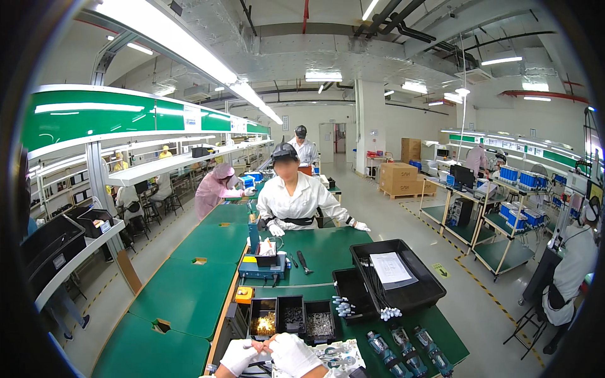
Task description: Assembling wire harnesses and components onto a battery pack circuit board using an electric screwdriver.
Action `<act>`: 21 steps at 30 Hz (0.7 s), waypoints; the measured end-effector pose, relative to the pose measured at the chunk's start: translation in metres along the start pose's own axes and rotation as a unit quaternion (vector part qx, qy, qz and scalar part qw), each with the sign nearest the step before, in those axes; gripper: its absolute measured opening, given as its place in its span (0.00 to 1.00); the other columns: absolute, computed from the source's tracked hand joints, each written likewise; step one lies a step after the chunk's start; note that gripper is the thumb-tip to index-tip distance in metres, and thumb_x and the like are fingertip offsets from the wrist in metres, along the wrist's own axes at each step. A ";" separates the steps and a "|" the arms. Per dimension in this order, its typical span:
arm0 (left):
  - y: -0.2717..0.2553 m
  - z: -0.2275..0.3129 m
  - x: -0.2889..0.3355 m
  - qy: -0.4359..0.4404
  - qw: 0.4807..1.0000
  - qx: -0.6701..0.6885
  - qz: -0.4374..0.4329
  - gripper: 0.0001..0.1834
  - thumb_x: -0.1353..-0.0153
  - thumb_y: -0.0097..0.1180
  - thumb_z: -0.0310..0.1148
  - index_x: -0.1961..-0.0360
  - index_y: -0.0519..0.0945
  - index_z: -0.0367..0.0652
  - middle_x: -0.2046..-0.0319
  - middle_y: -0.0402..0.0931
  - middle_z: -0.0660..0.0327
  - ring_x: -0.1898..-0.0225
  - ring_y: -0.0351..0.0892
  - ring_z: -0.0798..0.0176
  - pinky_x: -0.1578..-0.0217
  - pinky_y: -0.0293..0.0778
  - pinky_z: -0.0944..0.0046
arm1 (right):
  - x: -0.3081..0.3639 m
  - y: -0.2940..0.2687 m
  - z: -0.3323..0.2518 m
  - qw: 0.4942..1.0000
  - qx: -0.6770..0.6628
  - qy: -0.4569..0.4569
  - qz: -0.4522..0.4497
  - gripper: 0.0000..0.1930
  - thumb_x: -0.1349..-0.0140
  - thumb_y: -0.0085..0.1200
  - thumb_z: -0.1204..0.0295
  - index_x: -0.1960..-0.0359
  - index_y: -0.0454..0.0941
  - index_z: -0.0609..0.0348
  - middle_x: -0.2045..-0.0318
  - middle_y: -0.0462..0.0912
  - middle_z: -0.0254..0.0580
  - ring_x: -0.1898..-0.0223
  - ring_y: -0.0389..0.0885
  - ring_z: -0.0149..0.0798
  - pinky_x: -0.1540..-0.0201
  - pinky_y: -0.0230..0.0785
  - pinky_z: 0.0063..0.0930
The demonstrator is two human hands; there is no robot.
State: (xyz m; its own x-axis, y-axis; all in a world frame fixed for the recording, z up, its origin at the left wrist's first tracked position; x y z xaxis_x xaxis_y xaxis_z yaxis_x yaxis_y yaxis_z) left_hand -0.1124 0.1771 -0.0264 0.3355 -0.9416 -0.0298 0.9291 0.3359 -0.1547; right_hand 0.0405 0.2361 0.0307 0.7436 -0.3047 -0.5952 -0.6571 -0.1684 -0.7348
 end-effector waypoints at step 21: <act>0.028 0.009 0.005 0.101 0.975 -0.168 0.109 0.12 0.42 0.71 0.36 0.65 0.85 0.38 0.71 0.84 0.55 0.68 0.85 0.60 0.64 0.78 0.63 | -0.005 -0.012 0.036 0.955 -0.171 0.240 -0.015 0.09 0.37 0.60 0.73 0.57 0.85 0.61 0.65 0.87 0.47 0.63 0.87 0.40 0.57 0.78 0.29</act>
State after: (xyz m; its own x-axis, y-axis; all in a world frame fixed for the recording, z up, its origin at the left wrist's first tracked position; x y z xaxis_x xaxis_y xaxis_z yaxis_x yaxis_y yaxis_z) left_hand -0.0835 0.1817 -0.0216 0.4505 -0.8456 -0.2863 0.7243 0.5336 -0.4366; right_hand 0.0486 0.2733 0.0307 0.6741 -0.6763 -0.2969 -0.6992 -0.4546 -0.5517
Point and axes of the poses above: each hand's wrist, its own x-axis away from the middle knuckle, its own y-axis out of the palm, z = x × y, the point moved 6 cm from there along -x, towards the middle knuckle
